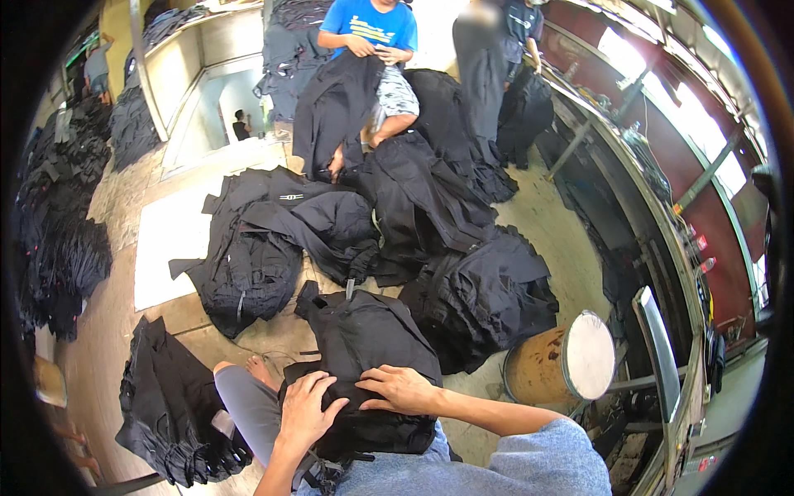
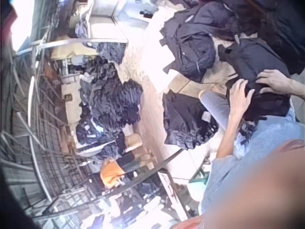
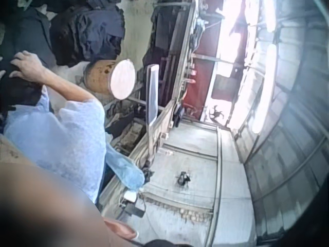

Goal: The person uses red-handled scissors to trim loose threads and excess fabric from black garments. They repeatedly pick up items, cut specific areas, and place the garments back on the pile.

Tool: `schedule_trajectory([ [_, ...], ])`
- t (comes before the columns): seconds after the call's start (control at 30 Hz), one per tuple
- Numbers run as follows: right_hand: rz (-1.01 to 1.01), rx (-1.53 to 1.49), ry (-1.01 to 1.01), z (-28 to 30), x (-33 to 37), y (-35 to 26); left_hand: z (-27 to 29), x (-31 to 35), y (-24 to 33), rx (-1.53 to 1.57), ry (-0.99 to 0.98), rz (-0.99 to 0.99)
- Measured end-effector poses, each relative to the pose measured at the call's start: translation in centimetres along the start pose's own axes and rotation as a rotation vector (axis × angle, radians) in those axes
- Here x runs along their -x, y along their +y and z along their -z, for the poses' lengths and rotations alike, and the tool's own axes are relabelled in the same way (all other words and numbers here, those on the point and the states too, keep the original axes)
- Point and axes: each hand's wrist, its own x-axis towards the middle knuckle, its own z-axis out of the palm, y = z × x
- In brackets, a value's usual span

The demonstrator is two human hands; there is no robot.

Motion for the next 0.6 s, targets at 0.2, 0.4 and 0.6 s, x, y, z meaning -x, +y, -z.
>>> schedule_trajectory([
  [0.2, -0.029, -0.064, 0.066, -0.5, 0.4, 0.6, 0.3, -0.2, -0.5, 0.005, 0.003, 0.025],
  [0.4, -0.050, 0.029, 0.034, -1.2, -0.6, -0.7, 0.4, -0.3, -0.7, -0.051, -0.018, 0.048],
  [0.6, -0.005, -0.175, -0.079, 1.4, 0.8, 0.8, 0.4, 0.3, 0.1, -0.041, -0.018, 0.091],
])
